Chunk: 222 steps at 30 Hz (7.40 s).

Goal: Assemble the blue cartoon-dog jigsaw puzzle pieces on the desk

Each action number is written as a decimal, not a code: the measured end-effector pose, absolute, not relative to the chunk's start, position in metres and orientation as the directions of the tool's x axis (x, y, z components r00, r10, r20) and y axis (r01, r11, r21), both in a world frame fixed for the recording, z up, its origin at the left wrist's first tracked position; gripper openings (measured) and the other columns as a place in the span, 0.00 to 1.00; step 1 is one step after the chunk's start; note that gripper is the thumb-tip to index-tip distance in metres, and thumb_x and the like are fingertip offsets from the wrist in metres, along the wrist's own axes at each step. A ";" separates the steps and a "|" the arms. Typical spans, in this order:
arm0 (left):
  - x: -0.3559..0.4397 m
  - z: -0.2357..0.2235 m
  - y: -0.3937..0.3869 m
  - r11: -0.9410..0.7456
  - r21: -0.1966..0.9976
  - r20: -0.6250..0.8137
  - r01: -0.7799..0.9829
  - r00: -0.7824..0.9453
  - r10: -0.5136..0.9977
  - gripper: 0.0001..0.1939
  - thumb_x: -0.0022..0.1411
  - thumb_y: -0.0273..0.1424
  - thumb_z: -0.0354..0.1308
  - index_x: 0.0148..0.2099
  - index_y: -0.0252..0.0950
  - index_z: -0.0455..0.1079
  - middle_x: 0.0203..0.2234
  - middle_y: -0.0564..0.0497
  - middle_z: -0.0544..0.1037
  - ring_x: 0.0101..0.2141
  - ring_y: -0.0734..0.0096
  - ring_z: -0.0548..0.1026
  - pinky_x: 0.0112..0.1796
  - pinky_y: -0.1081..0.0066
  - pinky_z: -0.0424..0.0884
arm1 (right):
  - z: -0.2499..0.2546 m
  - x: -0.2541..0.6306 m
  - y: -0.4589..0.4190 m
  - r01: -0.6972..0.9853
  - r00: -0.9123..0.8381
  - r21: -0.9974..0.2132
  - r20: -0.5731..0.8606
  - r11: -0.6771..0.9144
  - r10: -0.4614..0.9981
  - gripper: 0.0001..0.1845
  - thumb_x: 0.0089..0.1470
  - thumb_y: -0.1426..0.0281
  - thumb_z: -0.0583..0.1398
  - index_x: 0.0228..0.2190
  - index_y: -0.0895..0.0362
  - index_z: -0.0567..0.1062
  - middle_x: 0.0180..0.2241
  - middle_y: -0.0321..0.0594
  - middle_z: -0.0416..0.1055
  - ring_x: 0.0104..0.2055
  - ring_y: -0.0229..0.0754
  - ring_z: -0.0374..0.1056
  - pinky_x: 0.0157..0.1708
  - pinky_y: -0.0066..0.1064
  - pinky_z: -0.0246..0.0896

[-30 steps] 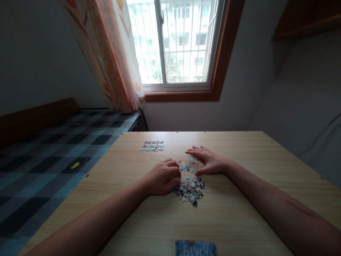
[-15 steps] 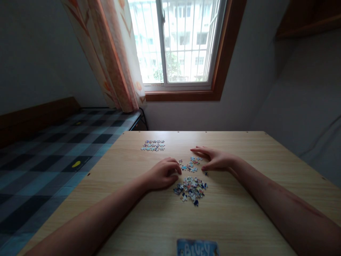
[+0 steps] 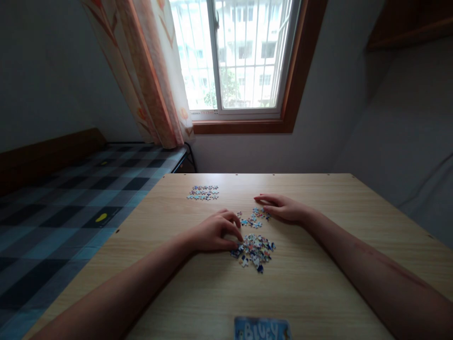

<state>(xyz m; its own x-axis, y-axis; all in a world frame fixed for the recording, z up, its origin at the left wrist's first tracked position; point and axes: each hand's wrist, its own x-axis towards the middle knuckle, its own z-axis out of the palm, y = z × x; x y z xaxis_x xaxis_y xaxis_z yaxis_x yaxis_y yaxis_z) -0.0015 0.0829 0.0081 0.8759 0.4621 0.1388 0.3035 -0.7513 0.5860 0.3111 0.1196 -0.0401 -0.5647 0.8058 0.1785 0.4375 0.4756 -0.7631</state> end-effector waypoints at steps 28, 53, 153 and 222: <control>-0.008 -0.004 0.098 -0.238 0.914 -0.031 0.328 0.642 0.766 0.11 0.60 0.37 0.61 0.39 0.35 0.76 0.33 0.49 0.80 0.34 0.68 0.75 0.39 0.67 0.70 | -0.033 0.307 0.117 0.430 -0.522 -0.761 0.230 0.486 0.821 0.24 0.59 0.55 0.61 0.52 0.55 0.77 0.55 0.49 0.73 0.62 0.55 0.64 0.63 0.53 0.55; -0.106 0.044 0.150 -0.246 0.201 -0.022 0.948 0.255 0.967 0.10 0.54 0.37 0.57 0.34 0.40 0.78 0.32 0.49 0.82 0.35 0.62 0.77 0.35 0.70 0.66 | -0.030 0.305 0.116 0.444 -0.550 -0.685 0.301 0.578 0.779 0.19 0.59 0.59 0.61 0.48 0.54 0.78 0.52 0.47 0.75 0.57 0.54 0.68 0.58 0.51 0.62; -0.016 0.051 0.072 -0.509 0.335 -0.418 0.793 0.609 0.674 0.03 0.49 0.29 0.63 0.29 0.39 0.78 0.23 0.54 0.79 0.23 0.72 0.71 0.23 0.74 0.59 | -0.030 0.304 0.117 0.412 -0.571 -0.645 0.367 0.643 0.735 0.18 0.59 0.59 0.63 0.47 0.53 0.79 0.50 0.46 0.76 0.54 0.51 0.71 0.57 0.47 0.64; -0.074 0.036 0.132 -0.189 -0.087 0.013 0.978 0.191 0.982 0.15 0.60 0.33 0.54 0.44 0.47 0.81 0.43 0.51 0.83 0.44 0.60 0.78 0.39 0.70 0.70 | -0.034 0.302 0.117 0.430 -0.555 -0.633 0.377 0.644 0.742 0.15 0.59 0.60 0.62 0.45 0.53 0.81 0.49 0.46 0.77 0.54 0.49 0.71 0.56 0.44 0.65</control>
